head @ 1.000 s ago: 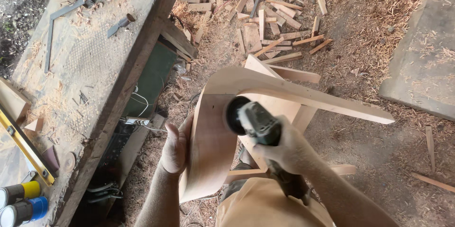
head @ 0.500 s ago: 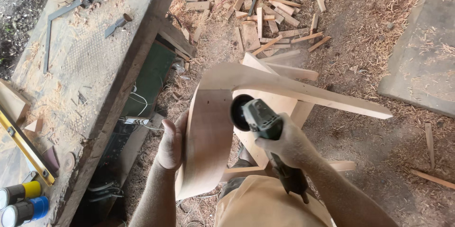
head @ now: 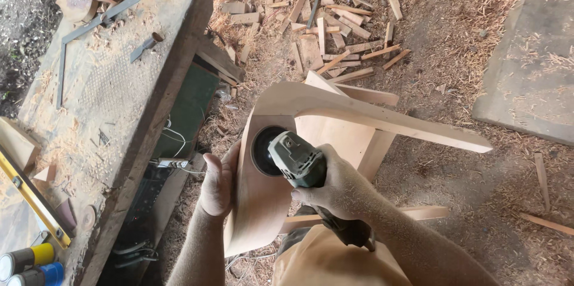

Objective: The person sands a wooden chair backrest using an angle grinder with a sanding disc. They hold the chair with one hand and operate the tool with the other, moving it along the curved surface to smooth the wood. The person repositions the chair multiple times to access different areas.

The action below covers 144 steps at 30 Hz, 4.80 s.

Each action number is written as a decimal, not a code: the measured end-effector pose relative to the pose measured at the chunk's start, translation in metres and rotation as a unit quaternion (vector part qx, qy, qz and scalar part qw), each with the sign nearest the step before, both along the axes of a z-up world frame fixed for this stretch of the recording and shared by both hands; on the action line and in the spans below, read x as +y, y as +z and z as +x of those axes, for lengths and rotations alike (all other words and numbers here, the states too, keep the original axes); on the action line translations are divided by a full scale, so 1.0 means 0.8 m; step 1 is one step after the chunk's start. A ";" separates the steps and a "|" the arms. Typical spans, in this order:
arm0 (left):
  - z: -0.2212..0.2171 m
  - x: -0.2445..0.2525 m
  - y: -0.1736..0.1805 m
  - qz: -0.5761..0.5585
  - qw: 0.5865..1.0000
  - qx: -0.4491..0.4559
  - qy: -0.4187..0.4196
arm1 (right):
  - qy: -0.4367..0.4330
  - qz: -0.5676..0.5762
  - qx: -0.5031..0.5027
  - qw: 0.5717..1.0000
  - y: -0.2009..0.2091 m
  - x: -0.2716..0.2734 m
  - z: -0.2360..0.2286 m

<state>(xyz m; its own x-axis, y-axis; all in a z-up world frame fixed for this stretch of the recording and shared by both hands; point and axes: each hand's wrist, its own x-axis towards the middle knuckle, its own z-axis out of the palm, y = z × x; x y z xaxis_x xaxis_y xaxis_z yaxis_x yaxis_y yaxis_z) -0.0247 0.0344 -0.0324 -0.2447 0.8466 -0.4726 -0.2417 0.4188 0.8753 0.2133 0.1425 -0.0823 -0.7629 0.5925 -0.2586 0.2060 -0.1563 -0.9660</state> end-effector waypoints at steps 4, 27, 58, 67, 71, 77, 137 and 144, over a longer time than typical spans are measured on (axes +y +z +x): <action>0.001 0.003 0.000 -0.004 1.000 0.025 -0.011 | -0.034 -0.126 -0.026 0.991 -0.020 0.011 0.024; 0.075 0.185 0.011 0.078 0.950 0.295 -0.070 | -0.510 -0.231 -0.174 0.810 -0.155 -0.111 0.318; 0.053 0.015 0.011 0.024 0.974 0.224 -0.013 | -0.172 -0.093 0.087 0.977 -0.123 0.062 0.013; 0.056 0.022 0.016 0.024 0.980 0.199 -0.011 | -0.167 -0.098 0.114 0.975 -0.122 0.072 0.002; 0.059 0.028 0.022 0.007 0.978 0.210 -0.013 | -0.156 -0.087 0.110 0.978 -0.119 0.077 0.004; 0.063 0.033 0.025 -0.014 0.975 0.220 -0.013 | -0.152 -0.082 0.103 0.980 -0.112 0.082 0.005; 0.061 0.014 0.022 -0.008 0.973 0.229 -0.011 | -0.142 -0.060 0.043 0.987 -0.091 0.066 0.019; 0.058 0.013 0.023 -0.015 0.973 0.229 -0.005 | -0.128 -0.034 0.031 0.991 -0.092 0.072 0.005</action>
